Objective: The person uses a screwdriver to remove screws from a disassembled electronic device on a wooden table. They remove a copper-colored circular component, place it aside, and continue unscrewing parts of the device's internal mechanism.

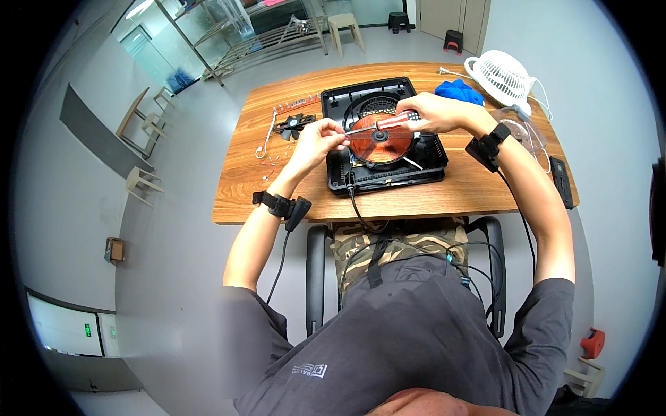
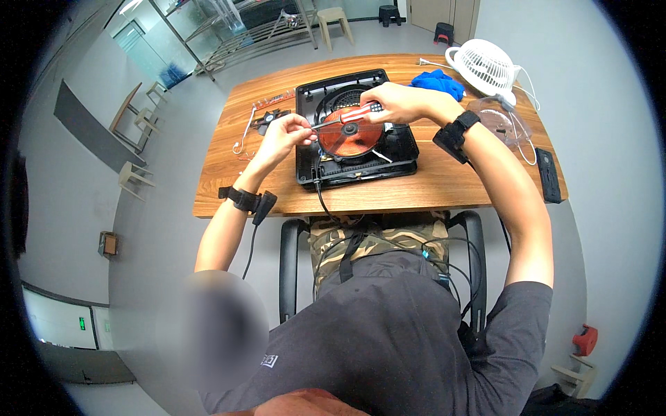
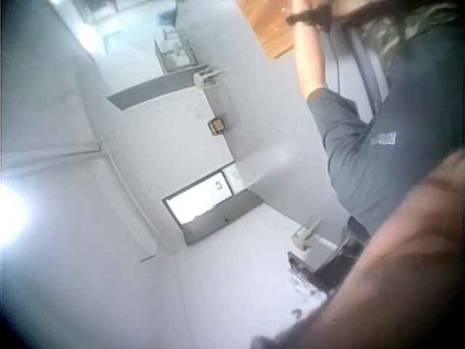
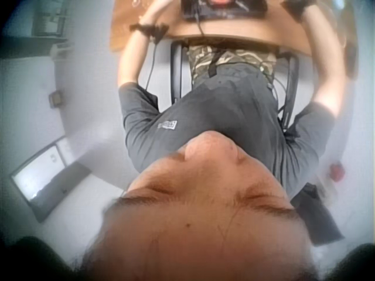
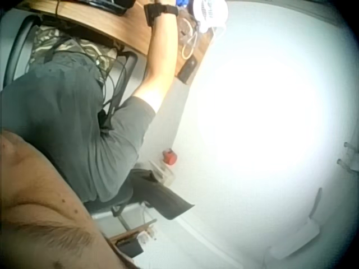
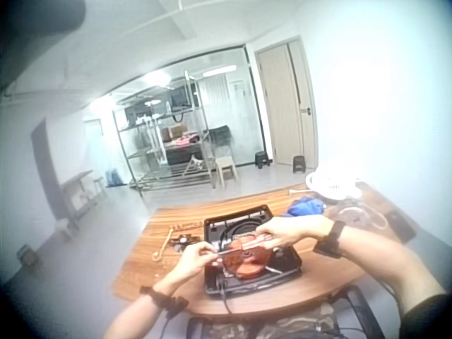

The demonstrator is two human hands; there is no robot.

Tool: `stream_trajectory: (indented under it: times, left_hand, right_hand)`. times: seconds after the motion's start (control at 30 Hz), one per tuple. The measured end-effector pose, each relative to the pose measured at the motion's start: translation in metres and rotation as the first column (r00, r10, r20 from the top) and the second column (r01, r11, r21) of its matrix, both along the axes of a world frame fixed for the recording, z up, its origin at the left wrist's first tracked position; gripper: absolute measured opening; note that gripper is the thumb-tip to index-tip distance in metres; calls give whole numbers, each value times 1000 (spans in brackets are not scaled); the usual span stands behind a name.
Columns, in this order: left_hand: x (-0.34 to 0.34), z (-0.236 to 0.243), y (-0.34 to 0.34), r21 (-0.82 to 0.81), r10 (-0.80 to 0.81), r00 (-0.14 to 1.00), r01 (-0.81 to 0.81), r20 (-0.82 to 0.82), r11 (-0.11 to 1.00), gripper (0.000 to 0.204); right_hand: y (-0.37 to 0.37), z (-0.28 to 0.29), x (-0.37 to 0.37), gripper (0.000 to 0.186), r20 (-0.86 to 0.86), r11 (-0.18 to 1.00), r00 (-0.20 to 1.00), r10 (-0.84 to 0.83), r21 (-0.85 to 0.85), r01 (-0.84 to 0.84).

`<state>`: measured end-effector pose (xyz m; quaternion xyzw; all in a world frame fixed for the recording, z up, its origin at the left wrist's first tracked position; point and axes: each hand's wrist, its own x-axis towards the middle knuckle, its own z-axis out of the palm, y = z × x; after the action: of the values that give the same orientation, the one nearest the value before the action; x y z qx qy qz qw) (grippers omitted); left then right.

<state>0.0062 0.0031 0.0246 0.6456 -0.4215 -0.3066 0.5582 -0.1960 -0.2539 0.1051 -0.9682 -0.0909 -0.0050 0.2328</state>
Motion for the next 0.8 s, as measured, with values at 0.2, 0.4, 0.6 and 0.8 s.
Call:
stream_trajectory:
  times: [0.2,0.4,0.6,0.8]
  left_hand:
    - [-6,9,3,45,3,994,2,-106,999,13]
    - [-8,11,6,107,-37,986,55,-164,993,16]
    - [-8,16,7,99,-84,984,101,-157,990,19]
    - [-12,18,5,89,-124,981,138,-152,986,19]
  right_hand:
    - [1,5,-5,40,-79,1000,996,-27,14,28]
    - [0,6,-6,40,-75,1000,997,-6,24,8]
    - [0,12,-6,40,-41,998,999,33,47,-31]
    - [-6,8,-8,38,-59,995,997,41,88,-36]
